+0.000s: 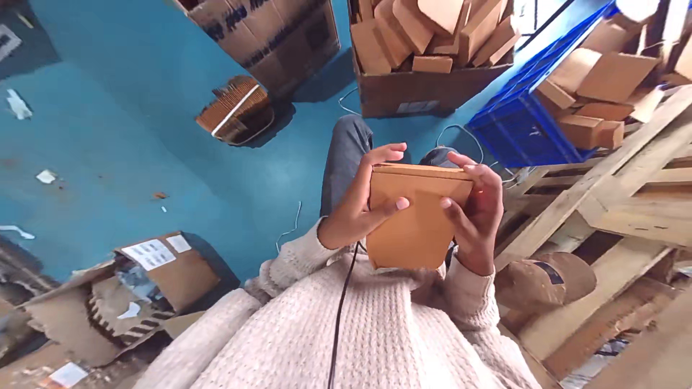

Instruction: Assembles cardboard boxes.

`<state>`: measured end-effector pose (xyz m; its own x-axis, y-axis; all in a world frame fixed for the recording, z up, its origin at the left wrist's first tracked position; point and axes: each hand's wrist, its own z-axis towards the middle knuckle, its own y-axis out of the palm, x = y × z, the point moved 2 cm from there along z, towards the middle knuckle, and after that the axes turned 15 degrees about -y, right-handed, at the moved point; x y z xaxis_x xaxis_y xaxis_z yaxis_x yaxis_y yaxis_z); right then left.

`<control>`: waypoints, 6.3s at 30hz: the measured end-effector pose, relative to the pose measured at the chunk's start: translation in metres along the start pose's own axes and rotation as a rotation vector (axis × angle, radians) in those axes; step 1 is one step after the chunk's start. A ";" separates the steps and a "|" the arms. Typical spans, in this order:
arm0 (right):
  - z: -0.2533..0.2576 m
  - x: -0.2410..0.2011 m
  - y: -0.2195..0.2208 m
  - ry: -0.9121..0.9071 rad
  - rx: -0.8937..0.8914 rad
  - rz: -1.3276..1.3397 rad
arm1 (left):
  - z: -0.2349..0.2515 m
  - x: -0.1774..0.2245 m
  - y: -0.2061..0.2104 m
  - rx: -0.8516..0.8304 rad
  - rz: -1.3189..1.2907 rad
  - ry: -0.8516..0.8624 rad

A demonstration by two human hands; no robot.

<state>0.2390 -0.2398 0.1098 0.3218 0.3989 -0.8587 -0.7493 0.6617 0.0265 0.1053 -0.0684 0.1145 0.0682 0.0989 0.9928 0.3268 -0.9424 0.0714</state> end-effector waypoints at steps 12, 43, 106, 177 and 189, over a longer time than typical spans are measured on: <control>0.005 -0.004 0.011 -0.118 0.079 -0.158 | 0.012 0.009 -0.002 0.066 -0.062 0.093; 0.006 0.013 0.030 -0.108 -0.026 -0.133 | -0.007 -0.005 -0.020 0.168 -0.016 -0.026; -0.003 0.047 0.037 0.745 0.028 0.468 | 0.004 -0.011 -0.002 0.407 1.054 0.129; 0.515 0.529 0.103 0.268 -1.505 -1.649 | 0.201 -0.252 -0.198 0.436 -0.671 -0.849; 0.495 0.536 0.109 0.035 -1.382 -1.485 | 0.213 -0.252 -0.185 0.451 -0.610 -0.854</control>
<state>0.6163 0.3607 -0.0942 0.9848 0.0916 0.1475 0.1728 -0.4368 -0.8828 0.2285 0.1493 -0.1699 0.3439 0.8486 0.4020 0.8225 -0.4788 0.3069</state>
